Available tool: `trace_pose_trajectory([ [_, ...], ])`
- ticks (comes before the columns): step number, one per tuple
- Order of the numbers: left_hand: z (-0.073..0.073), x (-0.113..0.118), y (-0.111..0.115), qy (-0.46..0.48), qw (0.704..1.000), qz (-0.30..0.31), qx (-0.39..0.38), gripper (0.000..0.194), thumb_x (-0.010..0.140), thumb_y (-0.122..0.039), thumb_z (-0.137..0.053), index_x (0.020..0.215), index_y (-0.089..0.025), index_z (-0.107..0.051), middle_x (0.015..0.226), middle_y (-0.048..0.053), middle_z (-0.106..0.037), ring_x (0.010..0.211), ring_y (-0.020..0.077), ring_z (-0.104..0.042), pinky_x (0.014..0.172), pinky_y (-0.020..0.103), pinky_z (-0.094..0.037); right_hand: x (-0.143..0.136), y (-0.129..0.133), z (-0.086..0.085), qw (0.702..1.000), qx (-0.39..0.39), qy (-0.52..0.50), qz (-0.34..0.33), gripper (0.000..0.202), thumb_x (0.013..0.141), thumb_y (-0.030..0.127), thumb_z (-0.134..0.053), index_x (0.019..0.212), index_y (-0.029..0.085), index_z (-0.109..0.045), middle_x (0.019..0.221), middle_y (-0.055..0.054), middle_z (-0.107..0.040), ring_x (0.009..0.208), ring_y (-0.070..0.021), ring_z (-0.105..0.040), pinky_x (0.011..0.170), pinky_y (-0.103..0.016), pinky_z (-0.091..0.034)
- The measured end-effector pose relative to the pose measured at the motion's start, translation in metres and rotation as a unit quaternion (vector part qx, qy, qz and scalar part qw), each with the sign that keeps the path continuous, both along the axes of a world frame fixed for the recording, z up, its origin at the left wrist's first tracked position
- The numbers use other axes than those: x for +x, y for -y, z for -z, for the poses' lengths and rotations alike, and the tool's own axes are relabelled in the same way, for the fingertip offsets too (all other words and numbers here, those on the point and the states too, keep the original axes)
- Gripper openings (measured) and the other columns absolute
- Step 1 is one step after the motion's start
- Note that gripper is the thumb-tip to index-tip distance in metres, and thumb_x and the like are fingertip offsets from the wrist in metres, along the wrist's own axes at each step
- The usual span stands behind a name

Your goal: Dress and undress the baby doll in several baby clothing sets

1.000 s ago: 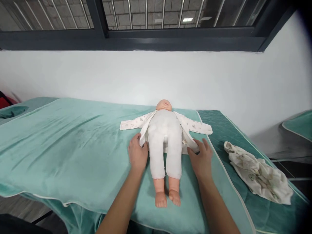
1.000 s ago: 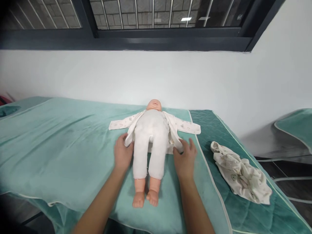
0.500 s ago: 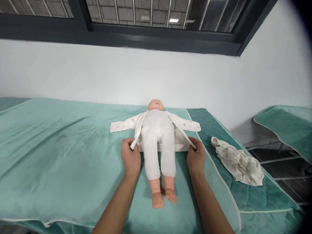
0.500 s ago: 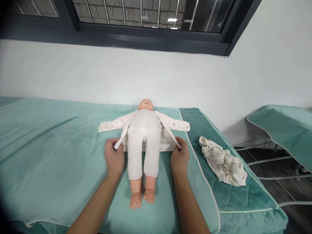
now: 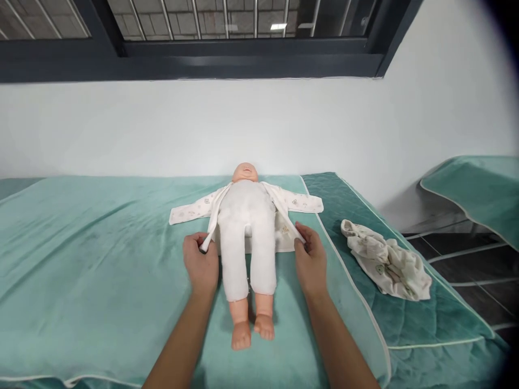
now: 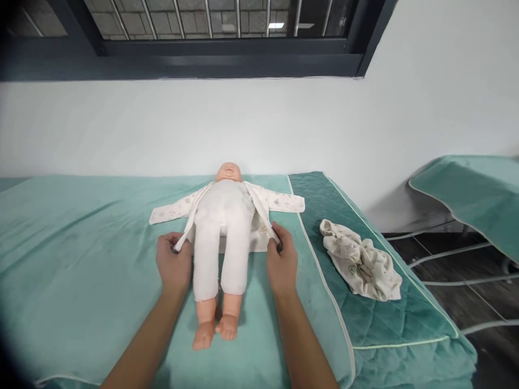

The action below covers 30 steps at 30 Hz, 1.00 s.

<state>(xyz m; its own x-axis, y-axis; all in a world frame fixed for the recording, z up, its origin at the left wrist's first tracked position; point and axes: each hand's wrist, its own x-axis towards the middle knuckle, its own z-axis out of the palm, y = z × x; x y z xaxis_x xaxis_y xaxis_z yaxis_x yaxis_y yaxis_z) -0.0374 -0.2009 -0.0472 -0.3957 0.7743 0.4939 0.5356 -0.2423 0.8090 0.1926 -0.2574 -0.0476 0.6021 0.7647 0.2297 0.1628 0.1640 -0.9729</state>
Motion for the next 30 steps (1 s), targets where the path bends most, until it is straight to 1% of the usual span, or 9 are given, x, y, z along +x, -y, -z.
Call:
trace_pose_trajectory([
  [6,-0.003,0.003,0.004,-0.003,1.000,0.010,0.022,0.013,0.079,-0.019,-0.062,0.090,-0.021,-0.055,0.089,-0.001,-0.054,0.085,0.0164,-0.051,0.080,0.031,-0.039,-0.001,0.024,0.002,0.999,0.025,0.027,-0.001,0.037,0.090,0.027,-0.051,0.127,0.024,-0.060,0.133,-0.005,-0.061,0.123,-0.0213,-0.055,0.108,-0.041,-0.039],
  [10,-0.006,0.004,0.007,-0.049,0.996,0.011,0.073,0.014,0.082,-0.018,-0.060,0.094,-0.021,-0.054,0.097,0.003,-0.054,0.096,0.0197,-0.051,0.087,0.034,-0.041,0.020,0.039,0.009,0.982,0.042,0.185,-0.009,0.032,0.091,0.022,-0.048,0.121,0.024,-0.060,0.131,-0.005,-0.062,0.123,-0.0212,-0.055,0.109,-0.044,-0.039],
  [13,-0.008,0.006,0.011,-0.118,0.983,0.041,0.136,0.015,0.083,-0.013,-0.056,0.097,-0.020,-0.056,0.105,0.008,-0.056,0.109,0.0236,-0.050,0.097,0.040,-0.040,0.054,0.044,0.010,0.934,0.034,0.357,-0.014,0.032,0.090,0.019,-0.049,0.120,0.021,-0.058,0.131,-0.011,-0.060,0.124,-0.0246,-0.053,0.107,-0.046,-0.040],
  [16,-0.009,0.007,0.024,-0.151,0.970,0.095,0.165,0.019,0.083,-0.010,-0.053,0.098,-0.020,-0.058,0.112,0.011,-0.058,0.113,0.0252,-0.052,0.102,0.043,-0.039,0.098,0.053,0.003,0.854,-0.027,0.520,-0.020,0.036,0.087,0.018,-0.051,0.122,0.018,-0.058,0.135,-0.015,-0.057,0.128,-0.0308,-0.048,0.108,-0.052,-0.036],
  [19,-0.004,0.002,0.045,-0.157,0.965,0.150,0.149,0.026,0.083,-0.009,-0.051,0.105,-0.021,-0.059,0.113,0.011,-0.062,0.112,0.0258,-0.055,0.100,0.044,-0.041,0.141,0.070,-0.012,0.784,-0.077,0.616,-0.014,0.036,0.084,0.017,-0.056,0.120,0.018,-0.060,0.135,-0.017,-0.057,0.128,-0.0339,-0.047,0.111,-0.055,-0.027],
  [21,0.002,-0.005,0.060,-0.192,0.954,0.185,0.134,0.032,0.083,-0.008,-0.050,0.110,-0.022,-0.058,0.114,0.010,-0.064,0.111,0.0261,-0.057,0.099,0.044,-0.041,0.166,0.083,-0.023,0.760,-0.096,0.643,-0.010,0.031,0.082,0.020,-0.063,0.112,0.021,-0.063,0.124,-0.016,-0.063,0.119,-0.0335,-0.053,0.109,-0.056,-0.025],
  [24,0.010,-0.014,0.076,-0.253,0.937,0.215,0.112,0.036,0.083,-0.004,-0.047,0.112,-0.023,-0.057,0.118,0.010,-0.064,0.112,0.0262,-0.058,0.097,0.043,-0.042,0.196,0.098,-0.038,0.746,-0.120,0.654,-0.022,0.024,0.072,0.023,-0.078,0.094,0.022,-0.066,0.103,-0.015,-0.069,0.106,-0.0308,-0.058,0.104,-0.053,-0.027],
  [26,0.011,-0.016,0.078,-0.252,0.942,0.212,0.071,0.033,0.084,-0.005,-0.044,0.109,-0.022,-0.056,0.119,0.011,-0.063,0.112,0.0258,-0.058,0.093,0.040,-0.044,0.207,0.103,-0.046,0.742,-0.134,0.656,-0.036,0.024,0.070,0.022,-0.081,0.089,0.022,-0.067,0.098,-0.015,-0.069,0.105,-0.0295,-0.058,0.103,-0.052,-0.026],
  [30,0.002,-0.013,0.066,-0.246,0.947,0.199,-0.050,0.019,0.087,-0.012,-0.045,0.101,-0.023,-0.054,0.111,0.010,-0.064,0.099,0.0264,-0.062,0.073,0.036,-0.045,0.189,0.106,-0.054,0.749,-0.130,0.643,-0.090,0.020,0.074,0.015,-0.071,0.093,0.021,-0.070,0.102,-0.015,-0.070,0.107,-0.0291,-0.058,0.103,-0.052,-0.027],
])
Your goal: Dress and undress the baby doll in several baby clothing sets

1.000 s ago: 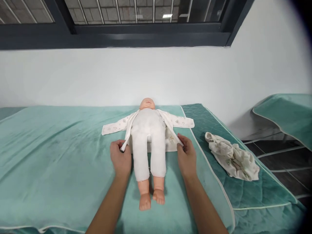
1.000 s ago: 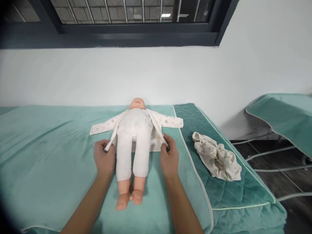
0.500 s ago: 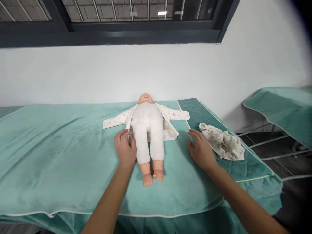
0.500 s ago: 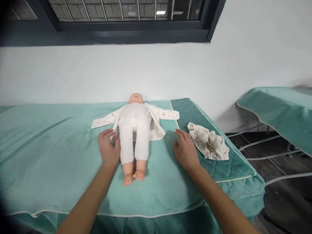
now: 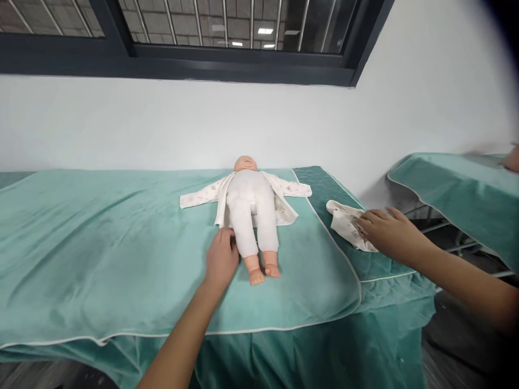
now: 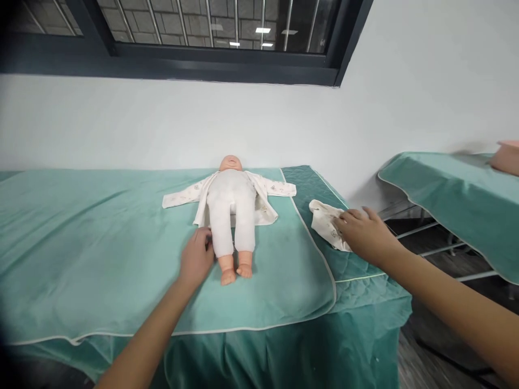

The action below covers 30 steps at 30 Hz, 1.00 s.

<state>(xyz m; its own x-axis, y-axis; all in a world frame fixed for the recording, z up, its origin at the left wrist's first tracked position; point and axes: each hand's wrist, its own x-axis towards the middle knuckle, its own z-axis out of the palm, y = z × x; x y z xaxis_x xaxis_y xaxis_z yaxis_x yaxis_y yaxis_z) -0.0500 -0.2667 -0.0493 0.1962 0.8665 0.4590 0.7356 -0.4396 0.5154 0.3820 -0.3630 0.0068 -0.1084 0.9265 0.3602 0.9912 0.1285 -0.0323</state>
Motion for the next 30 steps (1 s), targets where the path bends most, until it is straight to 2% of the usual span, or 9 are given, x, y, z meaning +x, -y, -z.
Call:
trace_pose_trajectory([
  [4,-0.010,0.004,-0.014,-0.079,0.996,-0.009,-0.033,0.016,0.090,-0.020,-0.046,0.103,-0.024,-0.055,0.109,0.010,-0.065,0.095,0.0291,-0.063,0.066,0.034,-0.041,-0.075,-0.003,0.007,0.994,-0.053,-0.012,-0.094,0.030,0.086,0.017,-0.056,0.113,0.023,-0.067,0.118,-0.012,-0.067,0.108,-0.0285,-0.060,0.095,-0.047,-0.043],
  [6,-0.012,0.004,-0.017,-0.099,0.994,-0.015,-0.042,0.013,0.091,-0.022,-0.046,0.101,-0.023,-0.055,0.105,0.010,-0.065,0.088,0.0283,-0.063,0.064,0.033,-0.039,-0.119,-0.011,0.017,0.985,-0.072,-0.020,-0.156,0.038,0.090,0.016,-0.048,0.125,0.025,-0.061,0.127,-0.009,-0.063,0.115,-0.0268,-0.057,0.095,-0.044,-0.045],
  [7,-0.012,0.003,-0.018,-0.104,0.994,-0.017,-0.043,0.012,0.091,-0.022,-0.046,0.100,-0.023,-0.055,0.104,0.011,-0.065,0.085,0.0275,-0.063,0.062,0.033,-0.038,-0.139,-0.018,0.023,0.984,-0.058,-0.029,-0.165,0.040,0.091,0.014,-0.046,0.128,0.025,-0.058,0.131,-0.009,-0.060,0.119,-0.0265,-0.054,0.096,-0.043,-0.045],
  [10,-0.011,0.002,-0.018,-0.108,0.993,-0.018,-0.037,0.012,0.093,-0.024,-0.045,0.099,-0.023,-0.055,0.101,0.011,-0.064,0.080,0.0251,-0.062,0.061,0.032,-0.037,-0.182,-0.045,0.039,0.986,-0.001,-0.076,-0.145,0.041,0.092,0.010,-0.041,0.129,0.020,-0.055,0.135,-0.011,-0.056,0.124,-0.0262,-0.049,0.102,-0.043,-0.042],
  [13,-0.010,0.001,-0.015,-0.115,0.993,-0.021,-0.035,0.015,0.094,-0.025,-0.043,0.103,-0.022,-0.055,0.102,0.010,-0.063,0.082,0.0238,-0.062,0.062,0.031,-0.038,-0.198,-0.070,0.048,0.989,0.017,-0.095,-0.109,0.027,0.094,0.012,-0.041,0.114,0.017,-0.059,0.118,-0.012,-0.062,0.112,-0.0258,-0.052,0.098,-0.040,-0.042],
  [18,-0.013,0.004,-0.010,-0.131,0.989,-0.041,-0.045,0.018,0.096,-0.026,-0.042,0.108,-0.022,-0.055,0.111,0.008,-0.062,0.088,0.0225,-0.063,0.064,0.031,-0.040,-0.198,-0.078,0.049,0.995,0.018,-0.056,-0.079,0.010,0.094,0.017,-0.048,0.095,0.018,-0.058,0.102,-0.010,-0.061,0.098,-0.0254,-0.051,0.089,-0.037,-0.042],
  [23,-0.010,0.001,-0.010,-0.075,0.995,-0.049,-0.038,0.016,0.094,-0.022,-0.042,0.104,-0.023,-0.056,0.111,0.007,-0.062,0.090,0.0218,-0.063,0.066,0.031,-0.042,-0.188,-0.065,0.041,0.995,0.011,-0.020,-0.097,0.018,0.095,0.017,-0.046,0.107,0.018,-0.059,0.109,-0.009,-0.062,0.103,-0.0248,-0.052,0.089,-0.036,-0.039],
  [26,-0.005,-0.006,-0.012,0.014,1.000,-0.018,-0.021,0.015,0.093,-0.019,-0.044,0.101,-0.022,-0.055,0.105,0.005,-0.063,0.093,0.0204,-0.062,0.074,0.032,-0.046,-0.150,-0.055,0.029,0.996,0.012,0.023,-0.088,0.029,0.091,0.009,-0.043,0.115,0.018,-0.058,0.117,-0.010,-0.062,0.108,-0.0246,-0.053,0.092,-0.037,-0.038],
  [30,-0.003,-0.013,-0.002,0.100,0.994,0.031,0.022,0.016,0.093,-0.017,-0.043,0.100,-0.021,-0.057,0.101,0.004,-0.063,0.094,0.0185,-0.061,0.082,0.033,-0.048,-0.065,-0.036,0.009,0.989,-0.012,0.145,-0.017,0.044,0.083,0.000,-0.042,0.120,0.018,-0.058,0.120,-0.012,-0.062,0.110,-0.0266,-0.054,0.093,-0.040,-0.037],
])
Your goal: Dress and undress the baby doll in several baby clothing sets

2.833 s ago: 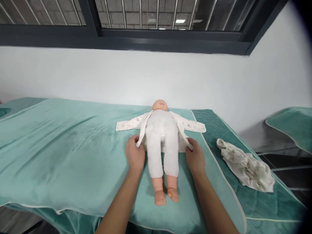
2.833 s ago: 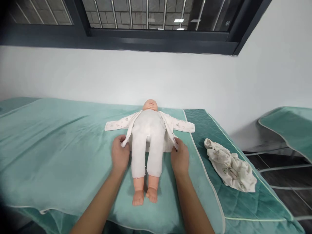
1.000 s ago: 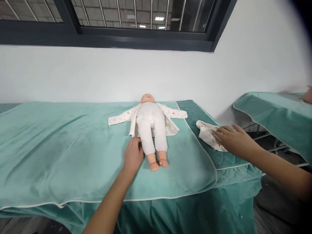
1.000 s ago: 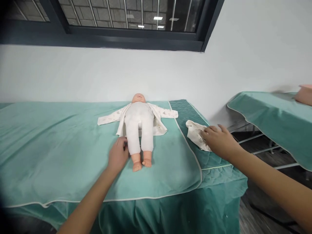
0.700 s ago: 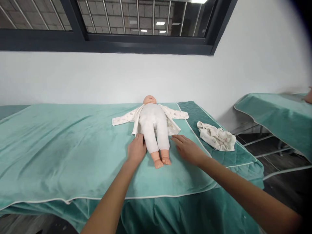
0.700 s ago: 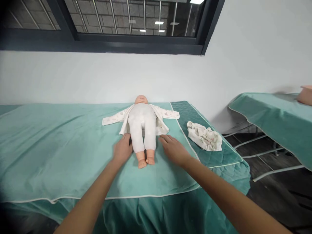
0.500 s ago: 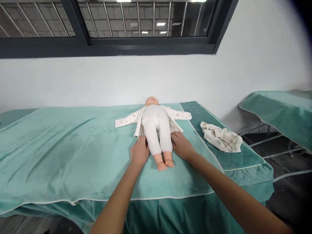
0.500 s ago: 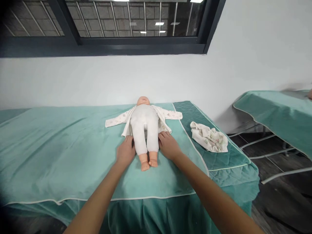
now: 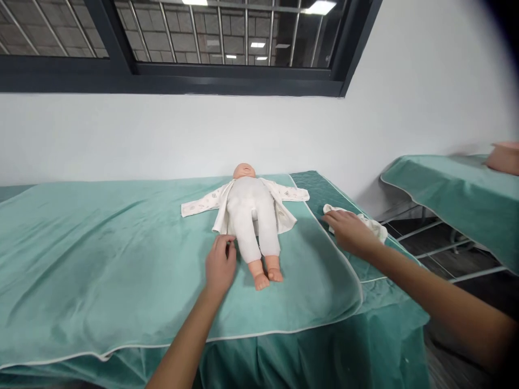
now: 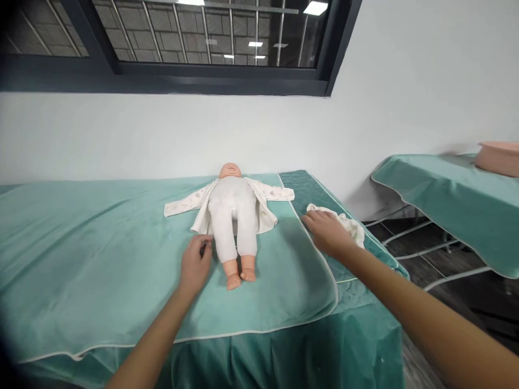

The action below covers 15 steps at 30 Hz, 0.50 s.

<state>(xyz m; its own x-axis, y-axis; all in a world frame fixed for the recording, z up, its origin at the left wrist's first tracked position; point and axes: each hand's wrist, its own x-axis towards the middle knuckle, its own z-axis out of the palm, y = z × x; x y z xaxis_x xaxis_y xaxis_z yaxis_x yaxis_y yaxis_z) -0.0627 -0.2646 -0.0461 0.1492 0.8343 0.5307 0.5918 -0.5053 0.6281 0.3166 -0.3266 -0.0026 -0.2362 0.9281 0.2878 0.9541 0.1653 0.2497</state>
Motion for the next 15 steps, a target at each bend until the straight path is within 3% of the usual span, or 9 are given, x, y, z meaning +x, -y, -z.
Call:
trace_pose_trajectory([
  [3,-0.003,0.004,0.025,0.001,0.995,0.032,0.091,0.015,0.094,-0.017,-0.045,0.102,-0.020,-0.058,0.110,0.008,-0.062,0.106,0.0199,-0.058,0.091,0.036,-0.048,0.054,0.016,-0.009,0.995,-0.033,0.093,0.023,0.043,0.085,0.004,-0.045,0.122,0.022,-0.058,0.124,-0.010,-0.061,0.109,-0.0278,-0.055,0.087,-0.040,-0.039],
  [6,-0.007,0.016,0.056,-0.079,0.977,0.116,0.158,0.016,0.093,-0.021,-0.052,0.109,-0.020,-0.058,0.125,0.010,-0.061,0.121,0.0230,-0.053,0.101,0.042,-0.043,0.082,0.023,-0.011,0.986,-0.074,0.146,0.022,0.031,0.087,0.012,-0.051,0.115,0.022,-0.062,0.126,-0.010,-0.060,0.105,-0.0280,-0.057,0.076,-0.037,-0.041],
  [8,-0.008,0.025,0.069,-0.155,0.957,0.167,0.179,0.025,0.093,-0.026,-0.056,0.117,-0.021,-0.057,0.132,0.009,-0.060,0.128,0.0241,-0.050,0.109,0.047,-0.037,0.087,0.022,-0.015,0.981,-0.089,0.173,0.028,0.025,0.088,0.015,-0.053,0.109,0.021,-0.065,0.122,-0.012,-0.061,0.103,-0.0285,-0.057,0.071,-0.035,-0.040],
  [10,-0.006,0.032,0.072,-0.217,0.939,0.180,0.197,0.030,0.093,-0.028,-0.056,0.123,-0.022,-0.056,0.135,0.007,-0.060,0.131,0.0235,-0.048,0.115,0.050,-0.030,0.087,0.019,-0.023,0.974,-0.103,0.198,0.035,0.022,0.088,0.013,-0.053,0.102,0.020,-0.067,0.114,-0.012,-0.063,0.100,-0.0288,-0.058,0.068,-0.035,-0.039],
  [15,-0.005,0.032,0.054,-0.286,0.902,0.197,0.255,0.024,0.095,-0.018,-0.052,0.116,-0.028,-0.061,0.131,0.000,-0.064,0.127,0.0208,-0.052,0.118,0.057,-0.022,0.080,0.018,-0.050,0.966,-0.130,0.220,0.041,0.029,0.084,0.002,-0.050,0.097,0.020,-0.068,0.105,-0.012,-0.064,0.098,-0.0281,-0.058,0.066,-0.033,-0.037],
])
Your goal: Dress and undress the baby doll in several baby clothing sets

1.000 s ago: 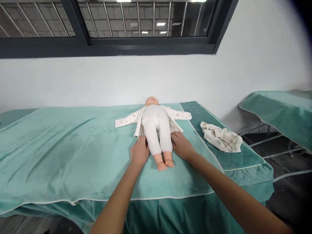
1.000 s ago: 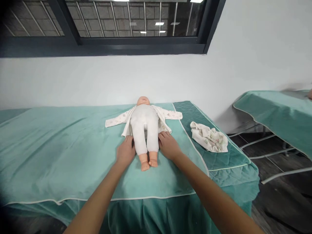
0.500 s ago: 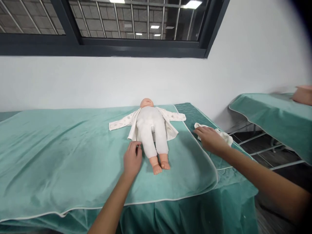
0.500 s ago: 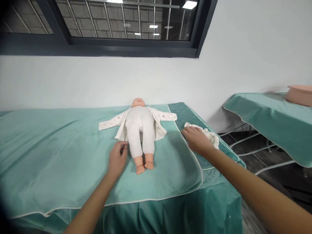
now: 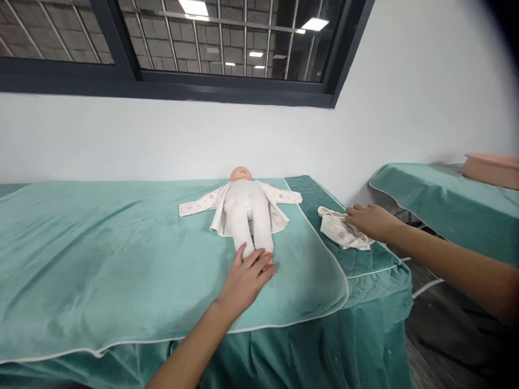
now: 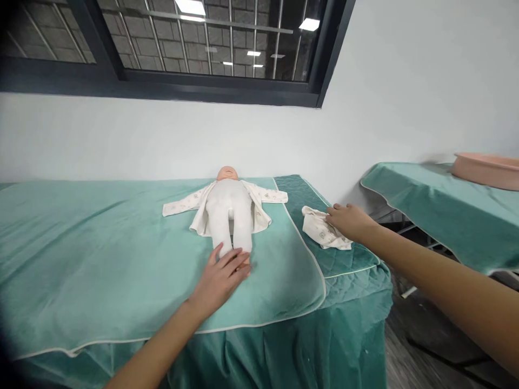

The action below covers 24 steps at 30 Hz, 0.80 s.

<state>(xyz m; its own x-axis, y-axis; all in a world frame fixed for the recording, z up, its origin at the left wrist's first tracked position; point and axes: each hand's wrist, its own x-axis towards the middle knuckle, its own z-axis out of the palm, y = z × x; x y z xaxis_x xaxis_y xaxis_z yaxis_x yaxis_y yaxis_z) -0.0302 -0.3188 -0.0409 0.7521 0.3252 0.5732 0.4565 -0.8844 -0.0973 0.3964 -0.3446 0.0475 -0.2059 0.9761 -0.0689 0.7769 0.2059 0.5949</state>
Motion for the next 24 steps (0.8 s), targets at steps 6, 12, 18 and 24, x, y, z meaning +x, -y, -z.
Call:
trace_pose_trajectory([
  [6,-0.006,-0.015,-0.012,-0.026,0.999,0.017,0.010,0.021,0.096,-0.018,-0.051,0.112,-0.026,-0.063,0.131,0.001,-0.064,0.127,0.0208,-0.052,0.118,0.055,-0.023,0.003,0.005,-0.002,0.999,0.021,-0.012,0.044,0.028,0.084,0.003,-0.051,0.104,0.017,-0.063,0.110,-0.013,-0.062,0.102,-0.0289,-0.057,0.067,-0.034,-0.038],
  [12,0.004,-0.008,-0.007,-0.003,1.000,0.021,-0.008,0.024,0.095,-0.022,-0.053,0.118,-0.025,-0.061,0.129,0.003,-0.065,0.127,0.0202,-0.051,0.121,0.055,-0.020,0.005,-0.004,0.005,0.994,0.034,-0.047,0.091,0.020,0.087,0.022,-0.061,0.105,0.014,-0.060,0.109,-0.015,-0.062,0.104,-0.0290,-0.058,0.071,-0.035,-0.041],
  [18,-0.002,-0.011,-0.002,-0.001,0.999,0.037,-0.033,0.029,0.095,-0.031,-0.054,0.122,-0.023,-0.058,0.130,0.005,-0.063,0.128,0.0194,-0.052,0.121,0.052,-0.021,-0.004,-0.012,0.010,0.995,0.036,-0.043,0.082,0.016,0.090,0.019,-0.052,0.102,0.018,-0.063,0.107,-0.014,-0.062,0.102,-0.0282,-0.057,0.072,-0.035,-0.040],
  [24,-0.014,-0.023,0.005,0.016,0.994,0.048,-0.101,0.030,0.097,-0.034,-0.051,0.124,-0.023,-0.057,0.125,0.005,-0.065,0.124,0.0192,-0.055,0.120,0.049,-0.028,-0.014,-0.017,0.021,0.996,0.052,-0.038,0.055,0.021,0.091,0.018,-0.046,0.096,0.018,-0.066,0.104,-0.015,-0.064,0.097,-0.0273,-0.058,0.071,-0.035,-0.041],
])
